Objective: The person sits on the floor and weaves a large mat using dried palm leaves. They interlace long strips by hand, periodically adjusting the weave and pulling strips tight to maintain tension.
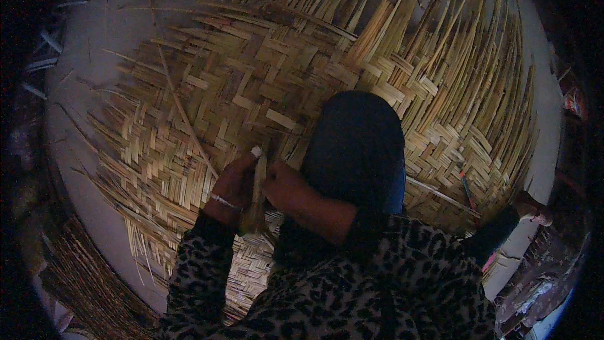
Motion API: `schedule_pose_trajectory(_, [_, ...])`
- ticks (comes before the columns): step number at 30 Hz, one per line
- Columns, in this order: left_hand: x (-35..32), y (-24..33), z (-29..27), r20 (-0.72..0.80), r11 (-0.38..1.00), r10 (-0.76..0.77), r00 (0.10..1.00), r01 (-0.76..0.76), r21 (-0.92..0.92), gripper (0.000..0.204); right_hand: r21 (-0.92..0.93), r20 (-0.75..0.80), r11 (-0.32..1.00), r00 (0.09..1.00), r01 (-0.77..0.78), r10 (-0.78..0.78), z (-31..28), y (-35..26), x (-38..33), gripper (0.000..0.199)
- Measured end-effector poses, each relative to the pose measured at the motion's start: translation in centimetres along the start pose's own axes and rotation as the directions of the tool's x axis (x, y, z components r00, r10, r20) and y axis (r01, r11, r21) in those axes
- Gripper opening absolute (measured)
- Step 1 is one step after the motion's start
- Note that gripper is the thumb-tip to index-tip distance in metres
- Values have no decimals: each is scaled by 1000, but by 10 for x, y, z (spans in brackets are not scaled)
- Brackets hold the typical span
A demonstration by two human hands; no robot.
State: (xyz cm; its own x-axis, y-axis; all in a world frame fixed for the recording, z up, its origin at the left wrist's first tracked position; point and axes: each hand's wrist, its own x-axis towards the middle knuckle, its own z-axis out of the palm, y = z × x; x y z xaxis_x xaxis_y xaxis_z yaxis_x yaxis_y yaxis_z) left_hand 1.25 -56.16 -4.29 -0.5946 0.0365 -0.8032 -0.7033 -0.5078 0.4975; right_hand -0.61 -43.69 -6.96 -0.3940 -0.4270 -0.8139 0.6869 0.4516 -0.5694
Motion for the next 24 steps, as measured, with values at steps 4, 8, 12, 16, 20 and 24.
schedule_pose_trajectory(4, [10, -3, -18, 131, 993, 1, 991, -17, 118, 32, -25, -4, 999, 1000, 27, -27, 0, 2, 1, 25])
schedule_pose_trajectory(8, [20, -12, -31, 103, 986, -136, 985, 145, -88, 31, 55, -8, 994, 996, 93, -93, 2, 6, 2, 24])
schedule_pose_trajectory(12, [19, -17, -34, 34, 972, -115, 993, 120, -201, 30, 9, -9, 995, 995, 97, -97, 1, 5, 1, 23])
schedule_pose_trajectory(16, [19, -13, -32, 112, 971, -161, 981, 178, -162, 29, 44, 4, 999, 1000, -5, 5, -3, -4, -5, 23])
schedule_pose_trajectory(20, [20, -7, -27, 125, 969, -183, 975, 200, -144, 29, 150, 60, 988, 997, 39, -48, -8, -12, -13, 24])
schedule_pose_trajectory(24, [20, -7, -23, 25, 968, -225, 974, 226, -105, 28, 162, 51, 985, 996, 62, -72, -8, -13, -15, 24])
